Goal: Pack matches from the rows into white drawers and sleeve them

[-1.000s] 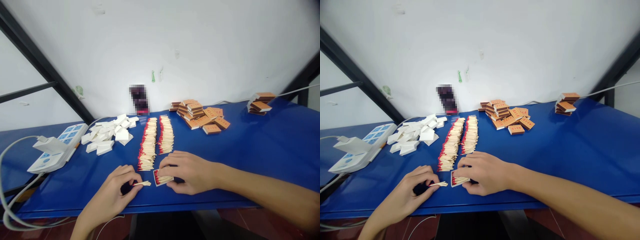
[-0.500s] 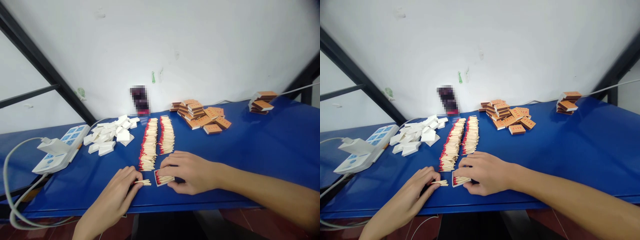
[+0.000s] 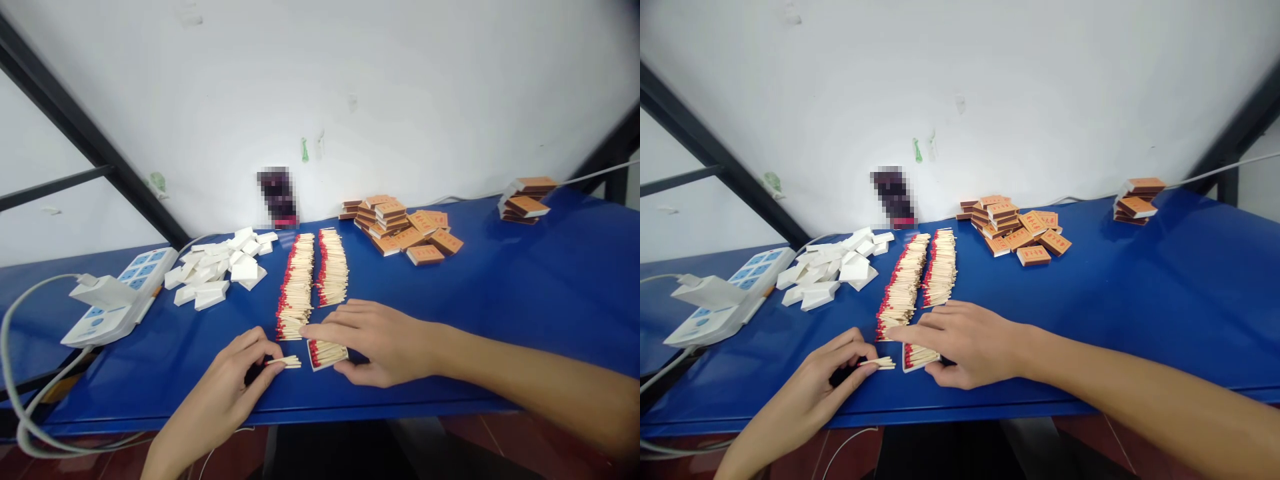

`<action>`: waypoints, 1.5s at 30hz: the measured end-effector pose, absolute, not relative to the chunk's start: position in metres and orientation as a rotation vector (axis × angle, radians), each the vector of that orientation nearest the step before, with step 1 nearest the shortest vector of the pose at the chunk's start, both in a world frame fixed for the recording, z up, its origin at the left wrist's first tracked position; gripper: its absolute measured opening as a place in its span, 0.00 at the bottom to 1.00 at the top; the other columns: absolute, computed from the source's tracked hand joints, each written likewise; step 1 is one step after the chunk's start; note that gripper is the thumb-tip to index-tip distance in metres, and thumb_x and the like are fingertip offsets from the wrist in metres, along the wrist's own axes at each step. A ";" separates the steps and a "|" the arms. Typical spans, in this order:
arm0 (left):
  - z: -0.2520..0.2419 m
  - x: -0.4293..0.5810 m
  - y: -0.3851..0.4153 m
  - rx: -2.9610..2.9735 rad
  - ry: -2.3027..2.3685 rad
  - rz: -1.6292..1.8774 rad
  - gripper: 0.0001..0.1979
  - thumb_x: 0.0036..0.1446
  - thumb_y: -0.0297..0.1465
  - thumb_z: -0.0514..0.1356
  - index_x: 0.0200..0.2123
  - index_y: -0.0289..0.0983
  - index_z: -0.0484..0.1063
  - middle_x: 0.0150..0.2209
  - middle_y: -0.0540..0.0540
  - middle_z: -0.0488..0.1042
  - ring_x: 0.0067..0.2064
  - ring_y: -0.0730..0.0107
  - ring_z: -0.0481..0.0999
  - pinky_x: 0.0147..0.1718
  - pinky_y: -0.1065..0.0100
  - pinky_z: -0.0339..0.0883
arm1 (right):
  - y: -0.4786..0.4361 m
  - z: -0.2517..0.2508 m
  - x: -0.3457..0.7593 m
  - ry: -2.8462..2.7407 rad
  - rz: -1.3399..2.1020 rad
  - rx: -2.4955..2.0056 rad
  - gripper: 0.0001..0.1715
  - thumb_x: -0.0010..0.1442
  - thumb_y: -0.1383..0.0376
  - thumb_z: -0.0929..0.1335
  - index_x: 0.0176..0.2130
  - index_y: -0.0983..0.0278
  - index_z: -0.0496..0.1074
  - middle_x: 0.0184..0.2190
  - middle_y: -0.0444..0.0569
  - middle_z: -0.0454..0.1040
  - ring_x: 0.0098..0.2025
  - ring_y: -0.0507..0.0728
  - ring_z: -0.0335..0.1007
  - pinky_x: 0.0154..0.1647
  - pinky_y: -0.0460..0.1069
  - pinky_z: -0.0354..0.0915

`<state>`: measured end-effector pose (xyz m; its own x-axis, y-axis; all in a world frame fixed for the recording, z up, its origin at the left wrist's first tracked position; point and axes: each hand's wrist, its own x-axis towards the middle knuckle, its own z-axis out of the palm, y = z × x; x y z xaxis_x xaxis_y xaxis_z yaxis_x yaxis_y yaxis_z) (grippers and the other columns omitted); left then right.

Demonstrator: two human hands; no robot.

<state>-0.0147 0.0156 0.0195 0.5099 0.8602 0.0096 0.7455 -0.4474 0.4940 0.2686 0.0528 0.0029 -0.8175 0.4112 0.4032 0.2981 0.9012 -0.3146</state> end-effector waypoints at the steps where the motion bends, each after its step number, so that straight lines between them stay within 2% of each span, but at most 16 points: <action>1: 0.020 -0.015 0.016 2.311 1.316 0.357 0.13 0.72 0.37 0.52 0.39 0.41 0.74 0.38 0.49 0.73 0.38 0.67 0.74 0.37 0.71 0.68 | 0.053 0.003 0.269 -2.594 0.335 -0.515 0.33 0.64 0.67 0.67 0.66 0.63 0.60 0.42 0.51 0.76 0.42 0.57 0.71 0.47 0.53 0.66; 5: 0.020 -0.015 0.016 2.318 1.292 0.341 0.12 0.71 0.37 0.53 0.40 0.42 0.75 0.38 0.49 0.74 0.39 0.67 0.74 0.38 0.71 0.67 | 0.053 0.005 0.269 -2.598 0.364 -0.517 0.32 0.65 0.66 0.66 0.66 0.64 0.60 0.43 0.51 0.76 0.43 0.57 0.71 0.48 0.53 0.66; 8: 0.017 -0.015 0.015 2.379 1.290 0.319 0.11 0.71 0.36 0.53 0.39 0.43 0.74 0.38 0.50 0.74 0.41 0.67 0.74 0.45 0.69 0.68 | 0.053 0.006 0.269 -2.599 0.357 -0.516 0.32 0.65 0.67 0.66 0.66 0.64 0.60 0.43 0.51 0.76 0.43 0.57 0.72 0.47 0.53 0.66; 11: 0.012 -0.016 0.012 2.467 1.296 0.314 0.08 0.71 0.36 0.53 0.44 0.44 0.72 0.43 0.49 0.75 0.46 0.63 0.74 0.52 0.63 0.66 | 0.052 0.006 0.269 -2.598 0.340 -0.522 0.33 0.64 0.68 0.66 0.66 0.63 0.60 0.43 0.51 0.76 0.43 0.57 0.72 0.47 0.52 0.67; 15: 0.006 -0.018 0.009 2.496 1.315 0.293 0.08 0.72 0.36 0.51 0.49 0.46 0.69 0.48 0.47 0.73 0.48 0.60 0.73 0.50 0.62 0.67 | 0.052 0.007 0.268 -2.596 0.340 -0.521 0.34 0.63 0.67 0.67 0.66 0.63 0.60 0.43 0.50 0.76 0.43 0.57 0.72 0.47 0.52 0.67; 18: 0.006 -0.018 0.010 2.428 1.332 0.301 0.09 0.73 0.36 0.49 0.47 0.45 0.67 0.45 0.47 0.71 0.47 0.62 0.72 0.50 0.63 0.66 | 0.051 0.006 0.268 -2.598 0.338 -0.527 0.35 0.63 0.67 0.67 0.67 0.64 0.59 0.42 0.50 0.76 0.42 0.58 0.71 0.47 0.52 0.67; 21: 0.012 -0.014 0.011 2.340 1.343 0.336 0.10 0.74 0.37 0.47 0.44 0.43 0.66 0.43 0.48 0.70 0.45 0.64 0.72 0.47 0.66 0.67 | 0.051 0.006 0.269 -2.582 0.369 -0.550 0.40 0.63 0.66 0.67 0.70 0.68 0.52 0.40 0.52 0.76 0.40 0.59 0.71 0.47 0.53 0.67; 24: 0.021 -0.001 0.010 2.297 1.310 0.358 0.10 0.74 0.37 0.47 0.42 0.42 0.66 0.41 0.48 0.69 0.42 0.66 0.72 0.44 0.67 0.68 | 0.052 0.007 0.270 -2.560 0.441 -0.568 0.45 0.63 0.65 0.68 0.72 0.69 0.46 0.46 0.56 0.75 0.45 0.60 0.70 0.51 0.55 0.66; 26: 0.026 0.012 0.009 2.300 1.268 0.397 0.10 0.74 0.36 0.48 0.43 0.42 0.66 0.43 0.47 0.71 0.44 0.65 0.72 0.45 0.66 0.67 | 0.052 0.007 0.270 -2.549 0.473 -0.568 0.47 0.63 0.66 0.68 0.72 0.69 0.44 0.49 0.57 0.75 0.47 0.61 0.70 0.52 0.55 0.65; 29: 0.028 0.031 0.008 2.312 1.214 0.432 0.08 0.73 0.34 0.48 0.44 0.42 0.66 0.45 0.47 0.71 0.47 0.63 0.71 0.47 0.64 0.66 | 0.053 0.007 0.269 -2.546 0.486 -0.581 0.47 0.63 0.66 0.68 0.72 0.68 0.44 0.48 0.57 0.75 0.46 0.61 0.70 0.51 0.56 0.66; 34: 0.026 0.046 0.008 2.352 1.240 0.413 0.08 0.72 0.32 0.49 0.40 0.40 0.66 0.42 0.47 0.72 0.44 0.61 0.72 0.45 0.60 0.65 | 0.050 0.008 0.269 -2.566 0.520 -0.596 0.47 0.64 0.66 0.68 0.72 0.69 0.44 0.46 0.56 0.75 0.47 0.61 0.70 0.51 0.56 0.66; 38: 0.028 0.046 0.005 2.403 1.271 0.449 0.06 0.71 0.31 0.52 0.40 0.40 0.68 0.41 0.49 0.74 0.42 0.63 0.72 0.45 0.61 0.63 | 0.050 0.007 0.269 -2.570 0.479 -0.599 0.46 0.65 0.65 0.68 0.72 0.68 0.43 0.47 0.56 0.75 0.48 0.61 0.70 0.52 0.56 0.65; 41: 0.025 0.043 0.004 2.484 1.309 0.626 0.03 0.68 0.32 0.57 0.41 0.40 0.70 0.32 0.52 0.73 0.33 0.67 0.71 0.40 0.63 0.61 | 0.050 0.007 0.270 -2.583 0.452 -0.598 0.45 0.65 0.65 0.68 0.72 0.69 0.44 0.48 0.57 0.75 0.48 0.61 0.70 0.52 0.56 0.65; 43: 0.018 0.038 0.003 2.543 1.321 0.804 0.02 0.65 0.31 0.59 0.39 0.40 0.71 0.22 0.57 0.64 0.25 0.71 0.65 0.35 0.64 0.60 | 0.050 0.008 0.270 -2.589 0.449 -0.599 0.43 0.65 0.65 0.68 0.71 0.68 0.48 0.48 0.56 0.75 0.48 0.60 0.70 0.53 0.56 0.65; 45: 0.010 0.032 0.002 2.551 1.314 0.943 0.02 0.63 0.30 0.60 0.36 0.40 0.71 0.18 0.59 0.55 0.21 0.72 0.60 0.32 0.66 0.60 | 0.051 0.010 0.269 -2.595 0.451 -0.591 0.35 0.64 0.66 0.68 0.66 0.67 0.57 0.48 0.55 0.75 0.48 0.60 0.70 0.52 0.55 0.65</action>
<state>0.0323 0.0017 0.0101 0.4285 0.7701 0.4726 0.6945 -0.6153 0.3729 0.2693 0.0509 0.0098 -0.8127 0.4719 0.3417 0.3289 0.8557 -0.3996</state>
